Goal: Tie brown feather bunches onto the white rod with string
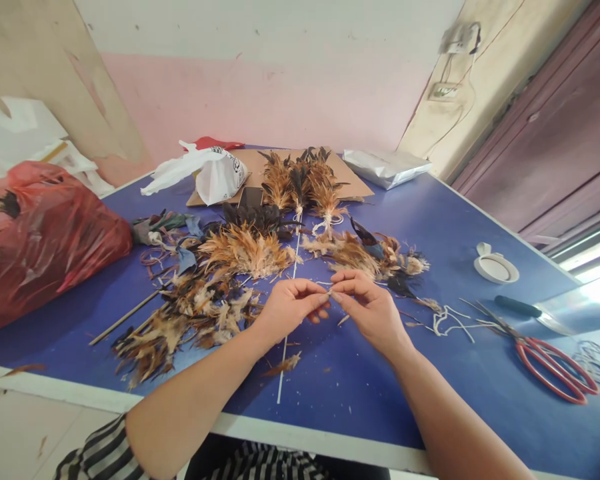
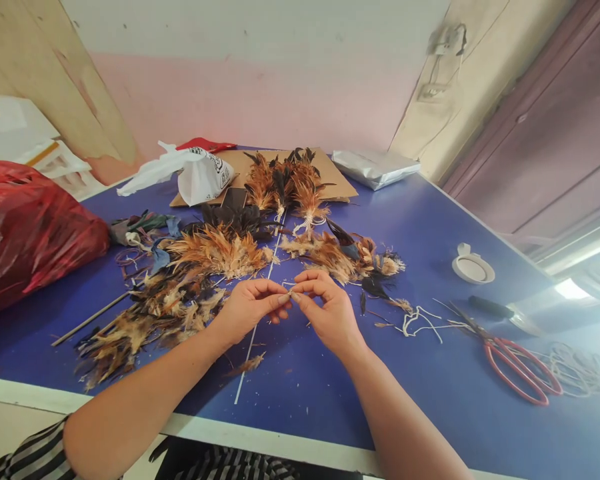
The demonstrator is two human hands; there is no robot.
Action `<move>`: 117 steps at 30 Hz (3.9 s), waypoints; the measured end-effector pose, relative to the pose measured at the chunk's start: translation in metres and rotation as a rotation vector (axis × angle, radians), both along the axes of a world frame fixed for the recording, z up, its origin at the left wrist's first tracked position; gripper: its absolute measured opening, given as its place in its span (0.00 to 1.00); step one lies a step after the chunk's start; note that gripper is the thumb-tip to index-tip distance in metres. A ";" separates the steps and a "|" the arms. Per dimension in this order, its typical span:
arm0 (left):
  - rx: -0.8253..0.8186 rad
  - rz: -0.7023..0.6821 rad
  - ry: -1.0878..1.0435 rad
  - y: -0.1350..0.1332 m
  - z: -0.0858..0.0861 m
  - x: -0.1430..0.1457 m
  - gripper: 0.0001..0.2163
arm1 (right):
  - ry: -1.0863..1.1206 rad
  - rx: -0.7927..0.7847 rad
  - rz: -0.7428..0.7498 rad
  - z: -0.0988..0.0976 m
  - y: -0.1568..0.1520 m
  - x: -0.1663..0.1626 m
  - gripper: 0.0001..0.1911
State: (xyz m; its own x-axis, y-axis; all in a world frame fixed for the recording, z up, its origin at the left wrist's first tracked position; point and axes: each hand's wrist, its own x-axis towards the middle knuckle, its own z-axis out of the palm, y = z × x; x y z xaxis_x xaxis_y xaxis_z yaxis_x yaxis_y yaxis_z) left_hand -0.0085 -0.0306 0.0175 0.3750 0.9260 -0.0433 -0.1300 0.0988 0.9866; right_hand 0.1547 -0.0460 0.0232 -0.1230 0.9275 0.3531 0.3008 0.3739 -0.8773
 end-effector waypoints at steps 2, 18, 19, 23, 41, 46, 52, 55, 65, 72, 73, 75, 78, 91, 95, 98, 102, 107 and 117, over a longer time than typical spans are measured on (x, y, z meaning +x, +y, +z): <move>-0.040 0.012 -0.045 0.001 0.000 0.000 0.11 | 0.042 -0.026 0.000 -0.001 0.001 0.000 0.07; -0.089 -0.017 -0.069 -0.004 -0.001 0.002 0.13 | 0.103 -0.071 -0.035 -0.005 0.000 -0.005 0.04; -0.101 -0.023 -0.070 -0.004 -0.001 0.002 0.13 | 0.101 -0.074 -0.036 -0.004 0.000 -0.005 0.04; -0.114 -0.029 -0.059 -0.005 0.000 0.002 0.12 | 0.090 -0.094 -0.038 -0.004 0.000 -0.006 0.05; -0.021 0.060 -0.090 -0.004 -0.002 0.002 0.10 | 0.089 -0.186 -0.089 -0.008 0.002 -0.007 0.05; 0.001 0.041 -0.053 -0.004 -0.002 0.004 0.11 | 0.179 -0.229 -0.057 -0.003 0.000 -0.008 0.08; 0.063 0.038 -0.033 -0.004 -0.005 0.004 0.11 | 0.249 -0.312 -0.060 0.001 -0.002 -0.011 0.11; 0.086 0.016 -0.019 -0.005 -0.005 0.004 0.12 | 0.265 -0.316 -0.045 -0.002 0.000 -0.010 0.11; -0.006 -0.044 0.029 -0.004 -0.005 0.005 0.15 | 0.193 -0.227 -0.034 0.001 0.000 -0.004 0.09; -0.126 -0.265 0.003 -0.004 -0.002 -0.001 0.15 | 0.190 -0.197 -0.060 0.002 0.002 0.003 0.09; -0.163 -0.297 -0.018 -0.004 -0.001 -0.001 0.15 | 0.188 -0.199 -0.056 0.002 0.002 0.003 0.10; -0.216 -0.315 -0.048 -0.005 -0.001 -0.002 0.16 | 0.180 -0.202 -0.055 0.002 0.002 0.003 0.10; -0.209 -0.278 -0.046 -0.006 -0.001 -0.002 0.16 | 0.170 -0.198 -0.059 0.002 0.001 0.002 0.10; -0.131 -0.039 0.002 -0.003 0.001 -0.003 0.16 | 0.446 -0.389 -0.070 -0.007 0.007 -0.001 0.16; -0.085 -0.005 0.047 -0.005 0.002 -0.001 0.17 | 0.394 -0.420 0.010 -0.009 0.005 -0.005 0.14; -0.058 0.001 0.094 -0.007 0.001 0.002 0.17 | 0.410 -0.386 -0.016 -0.010 0.004 -0.008 0.12; -0.110 0.019 0.006 -0.005 -0.004 0.003 0.18 | 0.419 -0.349 -0.029 -0.011 0.003 -0.009 0.11; -0.163 0.070 -0.099 0.002 -0.009 0.000 0.15 | 0.412 -0.370 -0.025 -0.010 0.003 -0.009 0.11; -0.084 -0.002 0.033 -0.004 -0.003 0.002 0.15 | 0.468 -0.404 -0.001 -0.014 0.005 -0.008 0.10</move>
